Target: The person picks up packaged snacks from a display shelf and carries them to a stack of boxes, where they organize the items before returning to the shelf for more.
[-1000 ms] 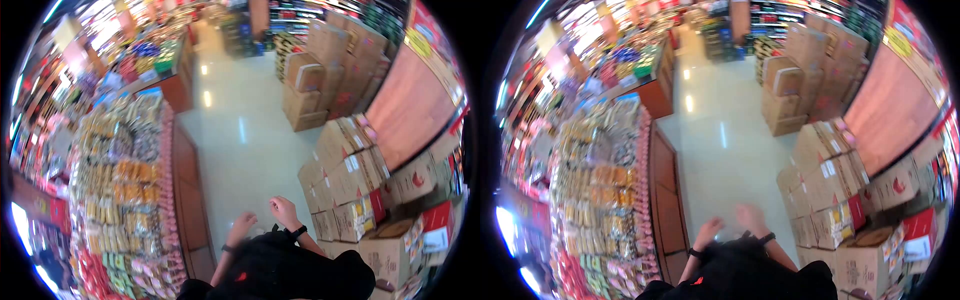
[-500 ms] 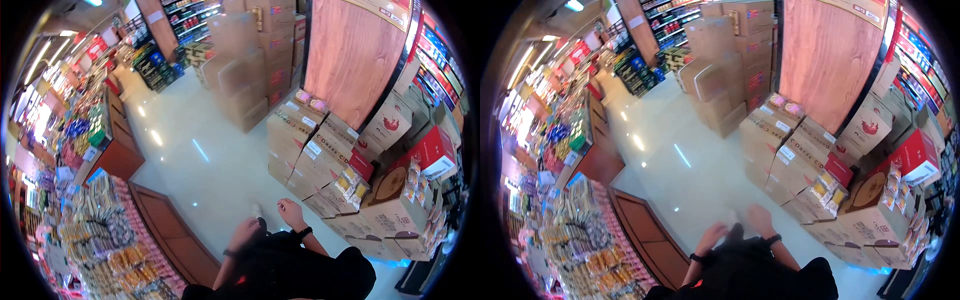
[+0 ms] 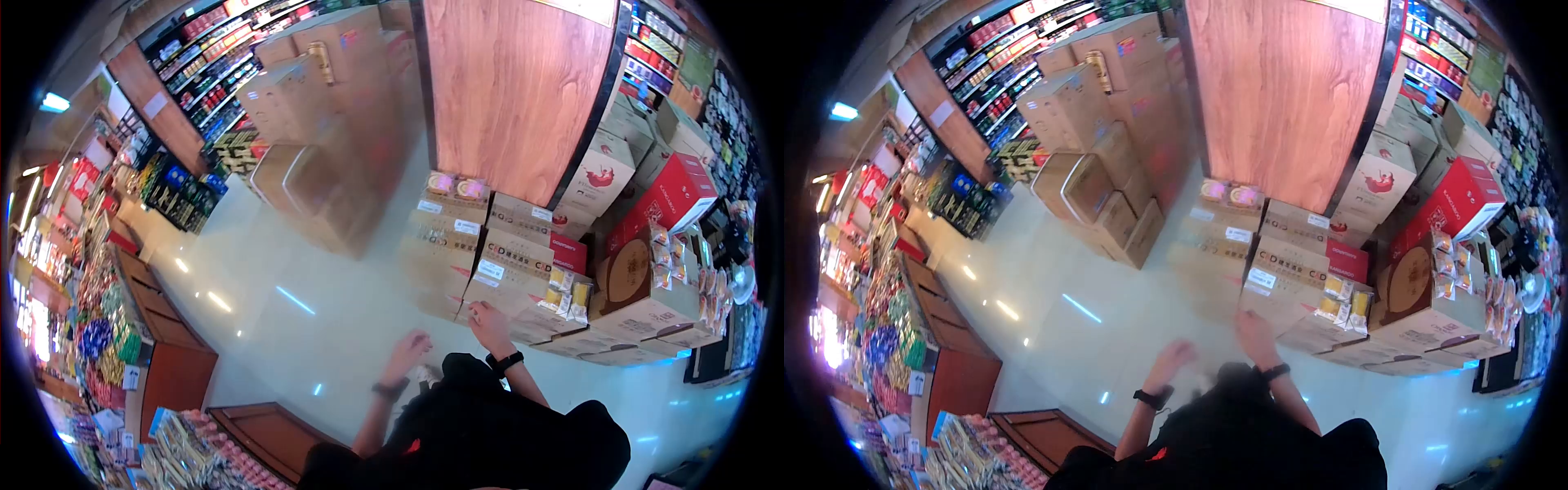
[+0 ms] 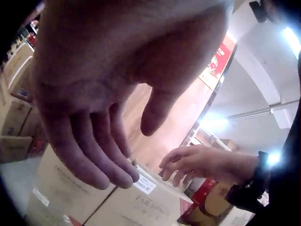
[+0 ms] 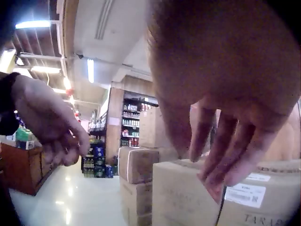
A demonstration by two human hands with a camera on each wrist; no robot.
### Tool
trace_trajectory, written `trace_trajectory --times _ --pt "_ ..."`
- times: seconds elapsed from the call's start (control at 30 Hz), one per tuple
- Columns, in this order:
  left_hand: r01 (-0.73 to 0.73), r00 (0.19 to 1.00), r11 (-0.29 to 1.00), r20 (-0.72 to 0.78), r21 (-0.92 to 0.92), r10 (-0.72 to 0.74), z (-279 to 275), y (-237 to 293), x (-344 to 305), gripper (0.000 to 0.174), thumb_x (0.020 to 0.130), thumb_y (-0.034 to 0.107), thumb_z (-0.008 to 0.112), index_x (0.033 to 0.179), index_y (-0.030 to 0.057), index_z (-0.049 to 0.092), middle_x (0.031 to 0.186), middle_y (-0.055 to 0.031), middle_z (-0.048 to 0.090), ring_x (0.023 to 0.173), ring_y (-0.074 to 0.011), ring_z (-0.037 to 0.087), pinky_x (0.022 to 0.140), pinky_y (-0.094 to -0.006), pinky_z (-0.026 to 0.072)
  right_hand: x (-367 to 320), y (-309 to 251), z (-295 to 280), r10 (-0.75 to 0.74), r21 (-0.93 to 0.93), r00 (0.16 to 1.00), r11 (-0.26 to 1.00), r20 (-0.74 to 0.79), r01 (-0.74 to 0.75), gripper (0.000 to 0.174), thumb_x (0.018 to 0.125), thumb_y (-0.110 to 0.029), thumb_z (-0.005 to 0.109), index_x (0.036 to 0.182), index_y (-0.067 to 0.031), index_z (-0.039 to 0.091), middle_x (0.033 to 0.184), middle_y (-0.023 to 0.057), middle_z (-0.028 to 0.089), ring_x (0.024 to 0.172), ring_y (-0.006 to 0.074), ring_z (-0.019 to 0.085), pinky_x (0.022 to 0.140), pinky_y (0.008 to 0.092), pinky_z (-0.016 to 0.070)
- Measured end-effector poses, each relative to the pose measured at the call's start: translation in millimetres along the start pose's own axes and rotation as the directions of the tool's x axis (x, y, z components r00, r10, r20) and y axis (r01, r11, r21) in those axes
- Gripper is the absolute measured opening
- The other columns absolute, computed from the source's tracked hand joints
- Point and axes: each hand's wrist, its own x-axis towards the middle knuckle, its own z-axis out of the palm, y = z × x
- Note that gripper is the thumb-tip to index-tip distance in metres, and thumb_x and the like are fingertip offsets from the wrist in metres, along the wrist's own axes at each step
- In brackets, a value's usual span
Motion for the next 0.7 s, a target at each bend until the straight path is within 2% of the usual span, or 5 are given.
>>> trace_trajectory --times 0.2,0.4,0.5,0.6,0.7 --pt "-0.010 0.998 0.997 0.065 -0.081 0.016 -3.6 18.7 74.0 0.026 0.102 0.024 0.058 0.118 0.0034 0.062 0.100 -0.0087 0.069 0.095 -0.0157 0.065 0.085 -0.0298 0.0513 36.4 14.3 16.6 0.136 -0.011 0.990 0.991 -0.034 -0.136 0.034 0.085 -0.017 0.068 0.117 -0.0124 0.060 0.104 0.0124 0.066 0.082 0.0322 0.068 0.072 0.0454 0.0543" --pt "-0.170 0.985 0.982 0.020 0.080 0.169 6.8 60.5 142.1 0.027 0.101 0.023 0.060 0.119 0.0035 0.062 0.107 -0.0058 0.069 0.097 -0.0159 0.064 0.085 -0.0290 0.0502 105.7 33.9 23.5 0.128 -0.015 0.985 0.991 -0.117 -0.130 0.042 0.083 -0.014 0.068 0.124 -0.0127 0.056 0.114 0.0170 0.060 0.094 0.0394 0.065 0.077 0.0503 0.0536" --pt "-0.092 0.996 0.996 -0.019 0.005 0.092 23.0 56.6 190.6 0.027 0.100 0.021 0.061 0.121 0.0040 0.060 0.110 -0.0068 0.068 0.099 -0.0159 0.064 0.086 -0.0306 0.0507 144.8 46.7 26.9 0.182 -0.058 0.981 0.981 -0.072 -0.186 0.044 0.082 -0.013 0.067 0.125 -0.0122 0.056 0.113 0.0175 0.058 0.097 0.0404 0.065 0.078 0.0509 0.0536" --pt "-0.038 0.998 0.983 0.046 -0.178 0.047 31.3 4.1 257.8 0.028 0.098 0.018 0.062 0.122 0.0047 0.058 0.111 -0.0080 0.066 0.102 -0.0167 0.064 0.087 -0.0313 0.0511 185.6 58.1 30.5 0.212 -0.126 0.976 0.968 -0.055 -0.218 0.045 0.082 -0.012 0.067 0.125 -0.0121 0.056 0.111 0.0175 0.057 0.098 0.0403 0.065 0.078 0.0510 0.0537" --pt "-0.282 0.956 0.935 -0.020 0.216 0.293 33.6 9.2 301.5 0.029 0.096 0.015 0.063 0.122 0.0048 0.057 0.110 -0.0111 0.064 0.103 -0.0229 0.064 0.089 -0.0351 0.0516 213.6 59.0 19.0 0.338 -0.127 0.941 0.934 0.020 -0.333 0.048 0.081 -0.013 0.068 0.128 -0.0114 0.054 0.116 0.0184 0.055 0.099 0.0398 0.064 0.078 0.0503 0.0544"
